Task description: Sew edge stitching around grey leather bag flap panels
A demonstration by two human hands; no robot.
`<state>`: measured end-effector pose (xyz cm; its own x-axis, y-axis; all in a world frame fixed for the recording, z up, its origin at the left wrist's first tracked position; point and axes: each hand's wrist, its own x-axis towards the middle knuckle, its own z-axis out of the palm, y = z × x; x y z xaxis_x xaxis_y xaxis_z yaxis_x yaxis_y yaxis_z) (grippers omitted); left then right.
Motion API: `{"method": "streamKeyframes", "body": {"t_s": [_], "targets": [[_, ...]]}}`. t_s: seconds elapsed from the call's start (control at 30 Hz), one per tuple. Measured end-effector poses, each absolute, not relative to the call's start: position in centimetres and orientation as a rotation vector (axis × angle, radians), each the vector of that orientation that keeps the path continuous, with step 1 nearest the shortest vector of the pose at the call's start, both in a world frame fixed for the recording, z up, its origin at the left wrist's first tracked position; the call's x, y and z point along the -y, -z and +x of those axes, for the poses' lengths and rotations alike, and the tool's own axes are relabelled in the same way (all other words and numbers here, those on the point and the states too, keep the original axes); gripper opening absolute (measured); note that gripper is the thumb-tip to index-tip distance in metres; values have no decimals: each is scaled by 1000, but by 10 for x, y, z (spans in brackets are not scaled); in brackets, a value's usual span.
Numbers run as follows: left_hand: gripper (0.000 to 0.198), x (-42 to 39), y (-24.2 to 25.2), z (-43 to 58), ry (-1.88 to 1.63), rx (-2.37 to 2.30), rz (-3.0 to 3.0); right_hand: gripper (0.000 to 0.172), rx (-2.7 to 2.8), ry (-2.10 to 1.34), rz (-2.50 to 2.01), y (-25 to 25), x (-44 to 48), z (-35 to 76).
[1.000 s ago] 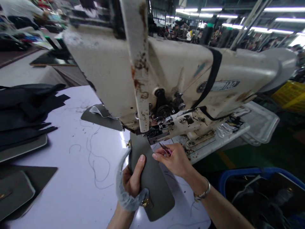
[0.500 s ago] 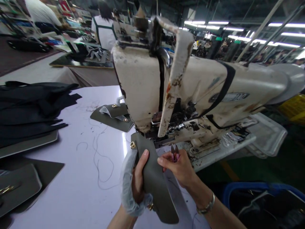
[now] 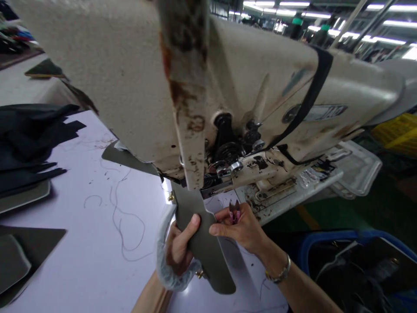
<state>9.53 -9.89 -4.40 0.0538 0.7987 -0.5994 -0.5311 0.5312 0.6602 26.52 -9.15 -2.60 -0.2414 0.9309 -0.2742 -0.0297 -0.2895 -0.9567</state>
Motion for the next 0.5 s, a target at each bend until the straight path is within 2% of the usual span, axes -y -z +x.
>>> {"method": "streamKeyframes", "body": {"t_s": [0.3, 0.5], "targets": [[51, 104, 41, 96, -1053, -1184, 434, 26, 1091, -1371, -1435, 24, 108, 249], [68, 101, 21, 101, -1089, -1335, 330, 28, 1216, -1266, -1521, 13, 108, 248]]}}
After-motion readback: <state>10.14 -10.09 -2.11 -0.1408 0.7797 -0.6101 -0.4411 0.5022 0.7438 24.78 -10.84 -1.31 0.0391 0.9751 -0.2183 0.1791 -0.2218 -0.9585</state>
